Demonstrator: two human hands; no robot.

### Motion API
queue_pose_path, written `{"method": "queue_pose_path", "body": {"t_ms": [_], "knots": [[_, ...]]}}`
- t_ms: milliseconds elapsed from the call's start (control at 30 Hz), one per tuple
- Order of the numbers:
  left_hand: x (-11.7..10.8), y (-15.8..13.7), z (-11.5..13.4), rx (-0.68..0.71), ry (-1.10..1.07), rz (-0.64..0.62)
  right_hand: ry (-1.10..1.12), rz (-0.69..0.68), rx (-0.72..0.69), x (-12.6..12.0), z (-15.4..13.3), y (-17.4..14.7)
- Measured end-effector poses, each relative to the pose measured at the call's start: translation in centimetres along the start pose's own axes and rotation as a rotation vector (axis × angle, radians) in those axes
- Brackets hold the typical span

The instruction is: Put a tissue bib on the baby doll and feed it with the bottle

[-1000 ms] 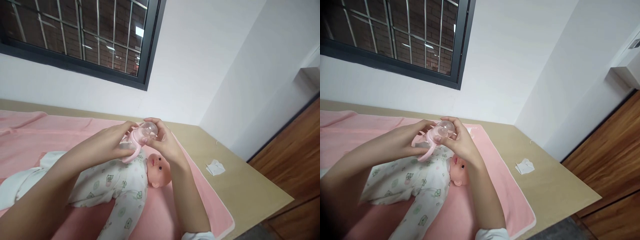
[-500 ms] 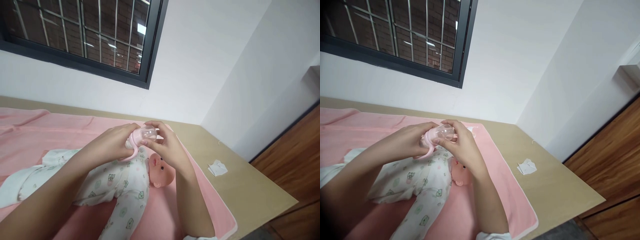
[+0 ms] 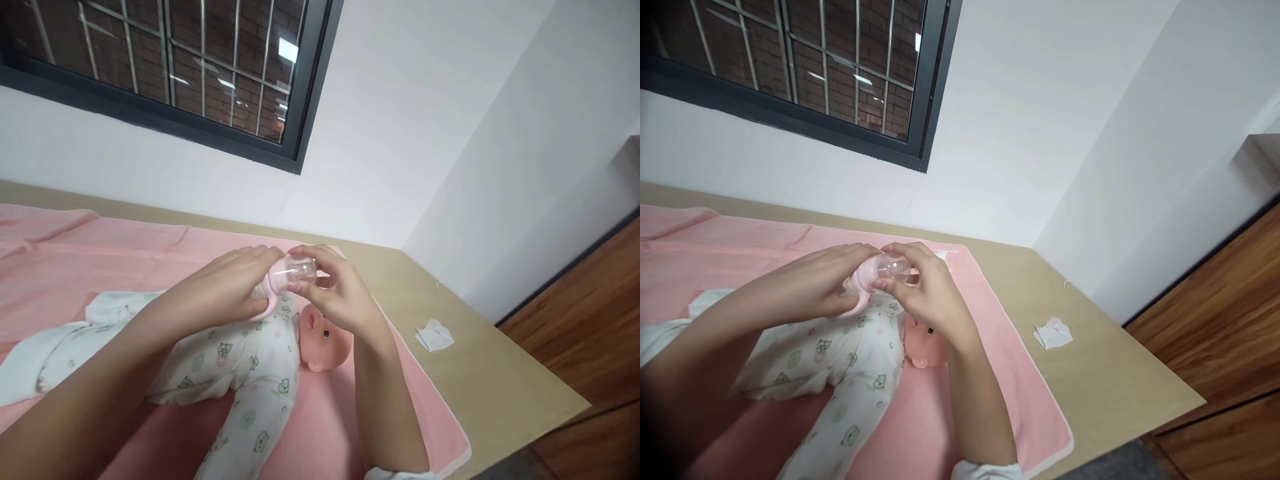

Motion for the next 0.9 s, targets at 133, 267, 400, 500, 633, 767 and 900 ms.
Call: {"method": "queue_pose_path", "body": {"t_ms": [133,267,400,500,633,767,900], "knots": [[0.2,0.0,-0.1,0.013,0.015,-0.008,-0.005,-0.024,-0.013,0.0,0.2,0.0],[0.3,0.1,0.0,0.027,0.026,-0.003,-0.009,-0.039,-0.013,0.0,0.3,0.1],[0.4,0.3,-0.1,0.024,0.024,-0.008,0.001,-0.045,-0.012,-0.1,0.2,0.1],[0.5,0.2,-0.1,0.036,0.023,-0.018,0.012,-0.046,-0.012,-0.3,0.2,0.1],[0.3,0.0,0.0,0.064,0.032,-0.014,0.026,-0.068,-0.015,-0.4,0.1,-0.1],[0.2,0.4,-0.1,0.051,0.014,-0.004,0.031,-0.050,-0.002,-0.2,0.2,0.1],[-0.2,1.4,-2.1,-0.092,-0.026,0.015,0.030,0.092,0.035,-1.3,1.1,0.6]]}}
Point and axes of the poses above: each hand's wrist, its own y-axis towards the middle knuckle, its own x-axis out of the palm, z = x × y, the point moved 7 cm from there along y, towards the middle knuckle, and after that the axes turned 6 degrees about -y, right-handed, at the moved point
